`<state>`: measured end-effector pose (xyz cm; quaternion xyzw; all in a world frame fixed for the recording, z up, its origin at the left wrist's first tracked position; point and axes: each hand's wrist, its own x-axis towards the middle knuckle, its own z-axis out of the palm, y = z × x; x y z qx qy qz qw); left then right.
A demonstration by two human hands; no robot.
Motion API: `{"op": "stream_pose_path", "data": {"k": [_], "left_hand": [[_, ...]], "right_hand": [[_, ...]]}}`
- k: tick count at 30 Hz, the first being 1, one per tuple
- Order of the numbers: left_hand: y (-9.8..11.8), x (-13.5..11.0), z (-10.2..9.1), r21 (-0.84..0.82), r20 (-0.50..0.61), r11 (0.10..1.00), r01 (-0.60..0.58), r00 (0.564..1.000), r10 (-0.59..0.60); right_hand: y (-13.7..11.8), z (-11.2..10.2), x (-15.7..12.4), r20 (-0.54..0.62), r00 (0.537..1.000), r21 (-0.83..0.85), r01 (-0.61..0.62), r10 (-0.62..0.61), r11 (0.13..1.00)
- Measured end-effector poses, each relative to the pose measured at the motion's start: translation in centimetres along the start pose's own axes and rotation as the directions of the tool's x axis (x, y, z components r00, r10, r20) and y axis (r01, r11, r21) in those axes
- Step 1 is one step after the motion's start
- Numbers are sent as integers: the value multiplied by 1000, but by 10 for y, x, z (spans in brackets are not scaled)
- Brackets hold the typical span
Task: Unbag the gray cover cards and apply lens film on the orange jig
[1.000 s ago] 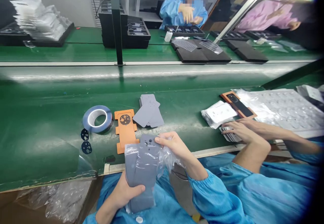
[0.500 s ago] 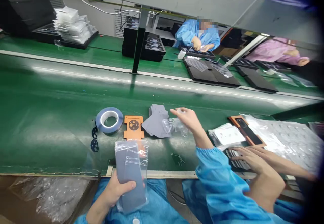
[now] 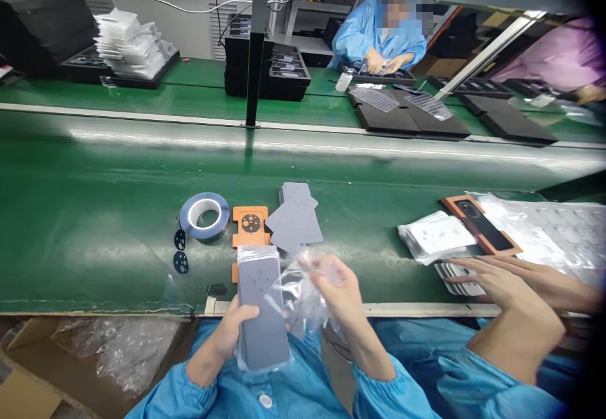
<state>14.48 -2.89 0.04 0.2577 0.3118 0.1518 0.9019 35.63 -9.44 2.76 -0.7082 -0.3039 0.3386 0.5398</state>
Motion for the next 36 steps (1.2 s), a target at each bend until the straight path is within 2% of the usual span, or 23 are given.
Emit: {"op": "stream_pose_path", "data": {"k": [3, 5, 9, 12, 15, 17, 21, 26, 30, 31, 36], "left_hand": [[3, -2, -1, 83, -136, 996, -31, 990, 42], [4, -2, -1, 202, -176, 977, -71, 978, 107], [1, -3, -1, 324, -95, 939, -115, 984, 153], [-4, -6, -1, 361, -36, 926, -112, 990, 134], [-8, -12, -2, 304, -77, 950, -70, 992, 98], [-11, -15, -5, 251, -148, 967, -45, 985, 85], [-18, -17, -10, 238, -242, 971, -31, 966, 90], [-29, -20, -17, 250, -167, 967, -43, 982, 87], [-34, -22, -23, 316, -112, 948, -32, 991, 71], [-35, -22, -24, 329, -94, 944, -30, 993, 64], [-35, -21, -23, 372, -69, 928, -26, 996, 56]], "right_hand": [[10, -28, -2, 4, 999, 123, -42, 42, 992], [15, -36, -6, 78, 996, 81, -55, 48, 995], [17, -24, -13, 283, 957, -30, -52, 59, 998], [16, -6, -17, 290, 949, -1, -132, 126, 991], [19, 4, -23, 381, 899, 30, -244, 215, 969], [22, 4, -27, 453, 860, 18, -274, 236, 962], [28, 2, -37, 473, 840, -22, -289, 265, 957], [28, 0, -45, 559, 788, 28, -331, 259, 943], [28, -5, -40, 625, 743, 50, -344, 239, 938], [28, -7, -37, 619, 748, 54, -344, 239, 938], [25, -8, -20, 491, 833, 75, -333, 256, 940]]}}
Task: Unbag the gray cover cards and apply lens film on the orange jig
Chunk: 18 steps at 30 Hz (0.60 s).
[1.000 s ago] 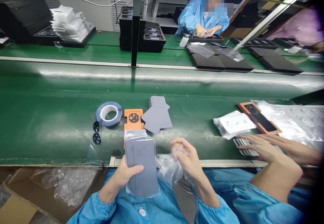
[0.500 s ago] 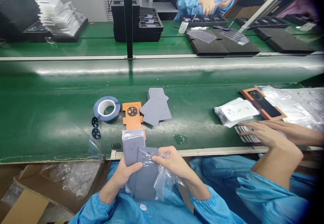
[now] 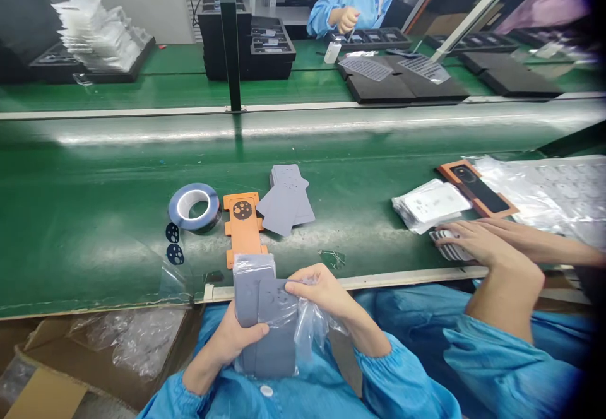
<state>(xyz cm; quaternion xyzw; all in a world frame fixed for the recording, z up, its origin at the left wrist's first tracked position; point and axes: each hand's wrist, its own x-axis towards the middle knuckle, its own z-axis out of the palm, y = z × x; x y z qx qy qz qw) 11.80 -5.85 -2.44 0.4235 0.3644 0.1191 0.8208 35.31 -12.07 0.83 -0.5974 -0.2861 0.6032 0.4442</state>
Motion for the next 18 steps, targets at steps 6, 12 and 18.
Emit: {"op": "stream_pose_path", "data": {"k": [6, 12, 18], "left_hand": [[2, 0, -1, 11, 87, 998, -61, 994, 60], [-4, 0, -12, -138, 178, 990, 26, 984, -1], [6, -2, -22, -295, 106, 956, 7, 994, 26]], "right_hand": [[-20, -11, 12, 17, 999, -93, 34, -33, 995], [-79, -59, 60, -289, 949, -119, 95, -126, 988], [-128, -98, 127, -430, 885, -295, 48, -177, 954]]}}
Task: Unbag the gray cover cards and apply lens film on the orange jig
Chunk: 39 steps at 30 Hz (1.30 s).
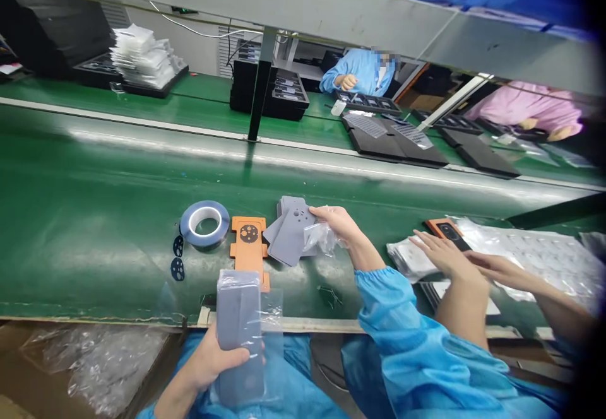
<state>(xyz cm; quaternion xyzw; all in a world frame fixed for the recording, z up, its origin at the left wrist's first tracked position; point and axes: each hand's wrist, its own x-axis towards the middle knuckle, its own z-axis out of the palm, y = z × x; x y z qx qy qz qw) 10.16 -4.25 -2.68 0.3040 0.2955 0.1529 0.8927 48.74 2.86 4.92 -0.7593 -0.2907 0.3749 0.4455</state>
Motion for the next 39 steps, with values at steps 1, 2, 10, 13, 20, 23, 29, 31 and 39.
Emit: {"op": "stream_pose_path", "data": {"k": [1, 2, 10, 13, 20, 23, 29, 31, 39], "left_hand": [[4, 0, 0, -4, -12, 1000, -14, 1000, 14], [7, 0, 1, -12, -24, 1000, -25, 999, 25], [28, 10, 9, -21, -50, 995, -96, 994, 95], [29, 20, 16, 7, 9, 998, -64, 998, 64], [26, 35, 35, 153, -89, 986, -66, 993, 80], [22, 34, 35, 58, -202, 998, 13, 979, -1], [17, 32, 39, -129, 26, 989, 68, 998, -65], [18, 31, 41, -138, 0, 988, 68, 998, -68], [19, 24, 33, 308, -99, 950, -56, 991, 90]], "right_hand": [[-2, -1, 6, -22, 1000, -40, 1, -2, 999], [-4, -2, 8, -51, 999, -79, 6, -10, 997], [-2, -24, -72, -263, 953, -256, 84, -153, 963], [18, 2, -122, -25, 994, -172, 103, -109, 980], [63, 69, -174, 164, 969, 127, 164, -184, 978], [74, 54, -175, 45, 991, 257, 109, -125, 960], [95, 30, -171, 127, 989, 325, 32, -77, 945], [100, 30, -167, 93, 994, 249, 37, -62, 968], [90, 46, -166, 322, 943, 155, 39, -88, 987]]}}
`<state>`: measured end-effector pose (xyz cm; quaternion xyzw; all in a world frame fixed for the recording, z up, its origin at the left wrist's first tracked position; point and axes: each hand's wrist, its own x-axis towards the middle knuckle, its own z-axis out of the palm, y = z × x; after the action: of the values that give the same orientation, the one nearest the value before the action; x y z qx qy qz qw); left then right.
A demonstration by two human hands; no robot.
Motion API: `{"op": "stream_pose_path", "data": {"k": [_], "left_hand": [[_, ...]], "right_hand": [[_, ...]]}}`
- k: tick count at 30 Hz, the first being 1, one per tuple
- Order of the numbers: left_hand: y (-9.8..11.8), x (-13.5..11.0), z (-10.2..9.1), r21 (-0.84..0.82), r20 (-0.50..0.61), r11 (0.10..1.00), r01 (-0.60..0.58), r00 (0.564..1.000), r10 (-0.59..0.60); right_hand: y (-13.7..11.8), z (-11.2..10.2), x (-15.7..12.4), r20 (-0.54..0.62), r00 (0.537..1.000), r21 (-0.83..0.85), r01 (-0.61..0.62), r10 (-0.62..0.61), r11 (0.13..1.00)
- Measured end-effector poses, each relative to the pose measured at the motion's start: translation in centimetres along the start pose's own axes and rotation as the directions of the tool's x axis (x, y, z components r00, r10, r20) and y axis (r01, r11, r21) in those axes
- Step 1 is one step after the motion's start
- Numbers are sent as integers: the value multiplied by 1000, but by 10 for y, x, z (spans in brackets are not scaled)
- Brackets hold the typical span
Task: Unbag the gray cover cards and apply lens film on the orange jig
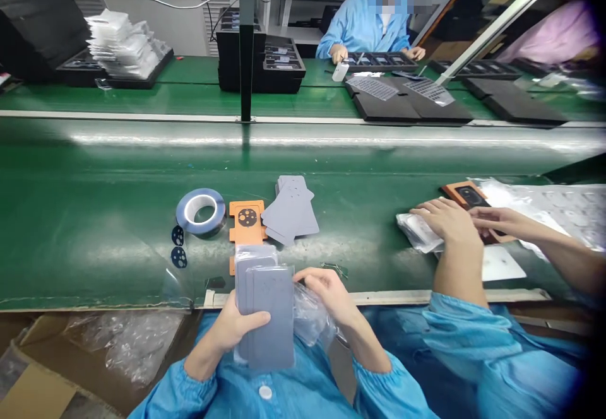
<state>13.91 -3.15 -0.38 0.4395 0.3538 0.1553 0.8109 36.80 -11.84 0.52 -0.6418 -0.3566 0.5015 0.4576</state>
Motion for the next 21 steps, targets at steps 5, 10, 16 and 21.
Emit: {"op": "stream_pose_path", "data": {"k": [5, 10, 16, 21], "left_hand": [[-7, -6, 1, -77, -23, 994, 73, 997, -75], [-7, -10, 3, -210, -122, 972, 101, 984, -129], [-16, -15, -2, -133, -89, 988, 81, 992, -93], [-26, -20, -5, -114, -59, 989, 97, 993, -104]], "right_hand": [[-3, 25, -4, -68, 995, 57, -68, 72, 996], [-2, 27, -13, 22, 995, 31, -100, 99, 995], [0, 28, -26, 75, 987, -49, -141, 144, 989], [3, 23, -28, 144, 980, -68, -129, 137, 989]]}}
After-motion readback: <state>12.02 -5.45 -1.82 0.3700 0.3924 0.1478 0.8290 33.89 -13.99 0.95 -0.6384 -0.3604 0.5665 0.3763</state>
